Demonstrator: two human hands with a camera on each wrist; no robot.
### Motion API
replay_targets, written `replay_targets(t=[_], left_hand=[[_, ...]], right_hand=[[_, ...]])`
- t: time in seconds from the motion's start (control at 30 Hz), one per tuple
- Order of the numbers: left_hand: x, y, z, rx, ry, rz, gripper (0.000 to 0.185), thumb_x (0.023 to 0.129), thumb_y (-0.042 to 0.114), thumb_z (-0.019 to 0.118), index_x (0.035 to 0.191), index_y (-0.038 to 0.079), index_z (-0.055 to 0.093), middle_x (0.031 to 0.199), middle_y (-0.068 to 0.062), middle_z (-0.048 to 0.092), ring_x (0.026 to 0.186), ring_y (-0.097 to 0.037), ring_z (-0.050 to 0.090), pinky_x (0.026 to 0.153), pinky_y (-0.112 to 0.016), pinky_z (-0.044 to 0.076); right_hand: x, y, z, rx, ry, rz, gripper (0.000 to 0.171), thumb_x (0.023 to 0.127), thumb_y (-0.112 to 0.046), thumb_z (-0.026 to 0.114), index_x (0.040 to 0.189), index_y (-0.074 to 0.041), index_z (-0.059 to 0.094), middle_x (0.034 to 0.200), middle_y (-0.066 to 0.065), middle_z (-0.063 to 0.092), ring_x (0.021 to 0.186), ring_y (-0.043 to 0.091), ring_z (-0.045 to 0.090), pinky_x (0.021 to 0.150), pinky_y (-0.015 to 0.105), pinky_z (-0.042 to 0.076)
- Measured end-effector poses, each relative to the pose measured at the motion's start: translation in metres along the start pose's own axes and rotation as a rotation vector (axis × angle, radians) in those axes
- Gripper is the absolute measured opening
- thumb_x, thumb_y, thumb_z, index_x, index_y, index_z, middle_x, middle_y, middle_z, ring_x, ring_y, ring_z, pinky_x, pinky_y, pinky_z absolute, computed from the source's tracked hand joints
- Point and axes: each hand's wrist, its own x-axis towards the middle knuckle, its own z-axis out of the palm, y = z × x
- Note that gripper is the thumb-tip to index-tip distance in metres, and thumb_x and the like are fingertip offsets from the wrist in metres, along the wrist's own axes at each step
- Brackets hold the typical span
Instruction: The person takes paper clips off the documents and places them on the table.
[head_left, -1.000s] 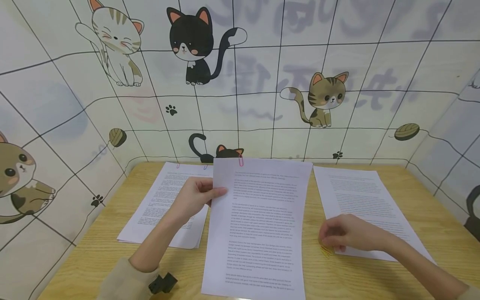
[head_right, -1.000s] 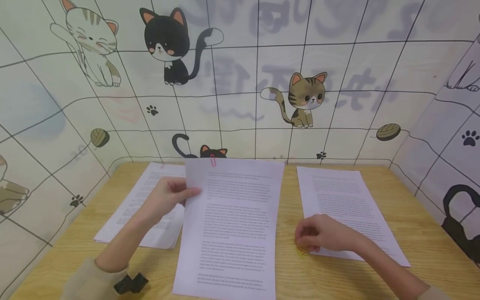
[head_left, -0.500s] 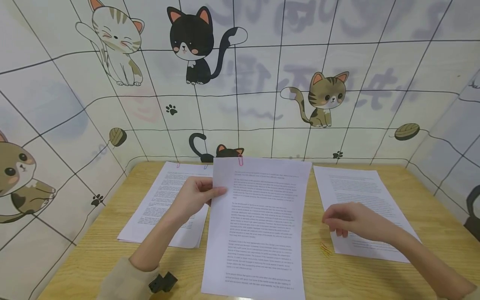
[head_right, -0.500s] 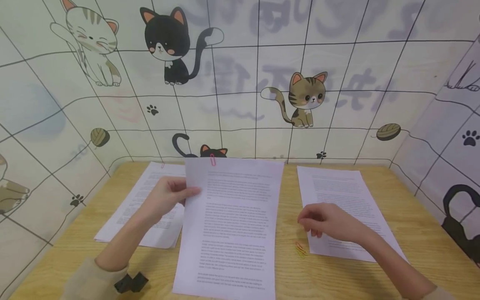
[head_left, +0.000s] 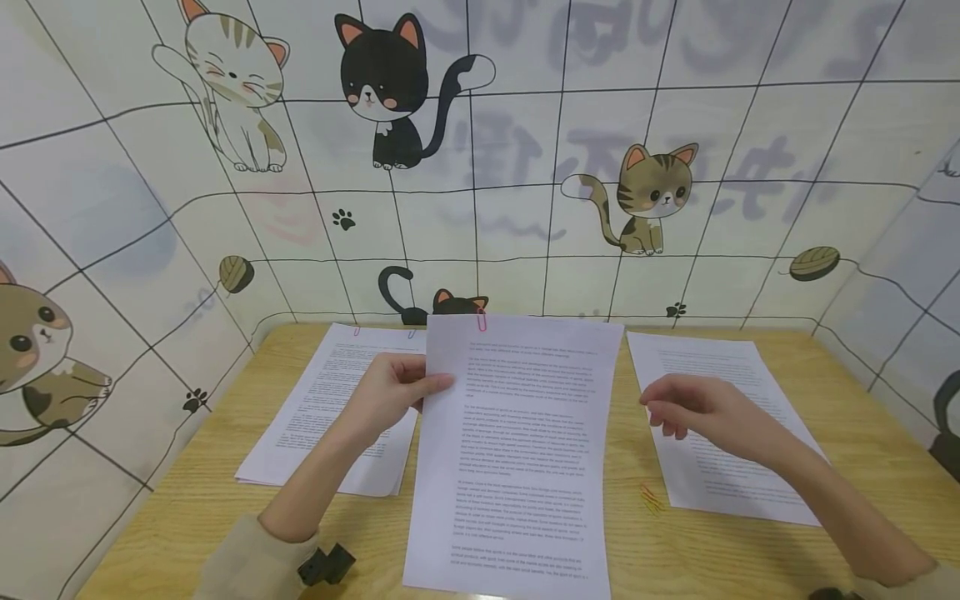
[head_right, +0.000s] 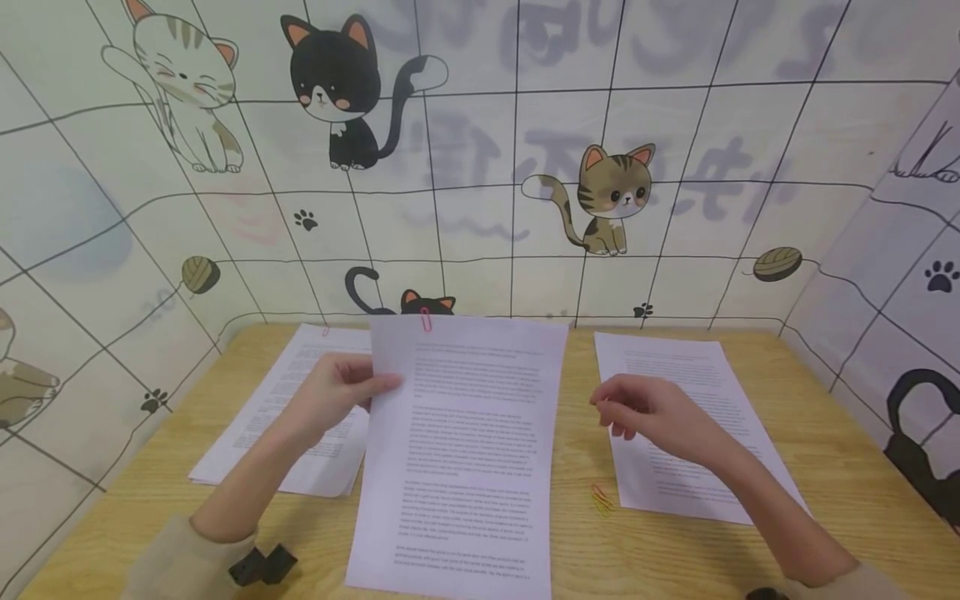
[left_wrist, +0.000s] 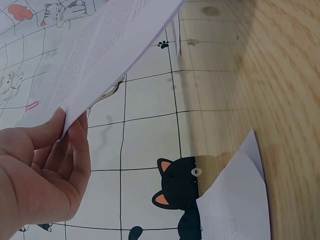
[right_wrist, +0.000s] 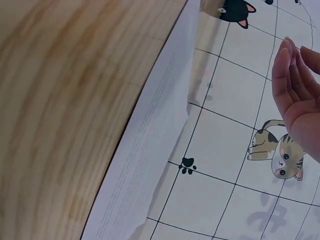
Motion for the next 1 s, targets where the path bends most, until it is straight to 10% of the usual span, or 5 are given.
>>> replay_targets(t=[1.0], left_hand=[[0.0, 0.0, 0.004, 0.001, 0.003, -0.009, 0.023, 0.092, 0.01, 0.074, 0.112, -0.002, 0.075, 0.093, -0.012, 0.075, 0.071, -0.021, 0.068, 0.064, -0.027, 0.055]], right_hand=[[0.033, -0.056, -0.003, 0.165, 0.292, -0.159, 0.019, 0.102, -0.007, 0.06, 0.119, -0.002, 0.065, 0.106, 0.009, 0.069, 0.09, 0.017, 0.065, 0.08, 0.023, 0.054]])
